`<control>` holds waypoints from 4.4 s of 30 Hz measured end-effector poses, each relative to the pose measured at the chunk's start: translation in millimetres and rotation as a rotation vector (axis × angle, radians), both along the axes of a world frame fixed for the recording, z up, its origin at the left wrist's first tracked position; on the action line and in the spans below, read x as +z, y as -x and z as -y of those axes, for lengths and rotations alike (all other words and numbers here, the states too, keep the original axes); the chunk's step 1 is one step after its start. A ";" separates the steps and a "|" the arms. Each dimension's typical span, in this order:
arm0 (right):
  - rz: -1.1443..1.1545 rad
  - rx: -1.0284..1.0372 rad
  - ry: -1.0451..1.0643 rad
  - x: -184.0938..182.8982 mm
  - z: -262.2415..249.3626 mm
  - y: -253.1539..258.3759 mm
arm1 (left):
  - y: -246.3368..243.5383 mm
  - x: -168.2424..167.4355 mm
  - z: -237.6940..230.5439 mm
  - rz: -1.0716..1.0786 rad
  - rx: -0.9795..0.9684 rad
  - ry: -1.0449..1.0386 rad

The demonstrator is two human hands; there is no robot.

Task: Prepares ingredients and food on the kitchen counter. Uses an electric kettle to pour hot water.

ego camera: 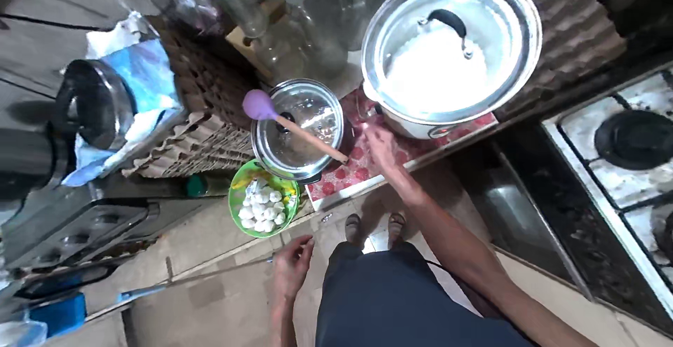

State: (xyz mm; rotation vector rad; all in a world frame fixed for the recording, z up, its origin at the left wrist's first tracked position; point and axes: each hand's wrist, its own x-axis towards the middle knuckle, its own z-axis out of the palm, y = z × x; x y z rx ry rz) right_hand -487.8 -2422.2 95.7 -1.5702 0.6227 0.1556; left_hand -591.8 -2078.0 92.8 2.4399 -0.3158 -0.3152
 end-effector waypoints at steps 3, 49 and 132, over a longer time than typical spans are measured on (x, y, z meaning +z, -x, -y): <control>0.379 0.145 0.255 41.8 -2.1 23.5 | -58.8 34.4 14.1 0.248 -0.039 -0.131; 0.000 0.827 1.394 133.2 -23.9 -37.8 | -186.5 80.5 -165.7 0.420 -0.285 -0.171; 0.168 1.121 1.522 170.8 -63.6 -108.5 | -117.7 -41.0 21.4 -0.168 0.023 0.627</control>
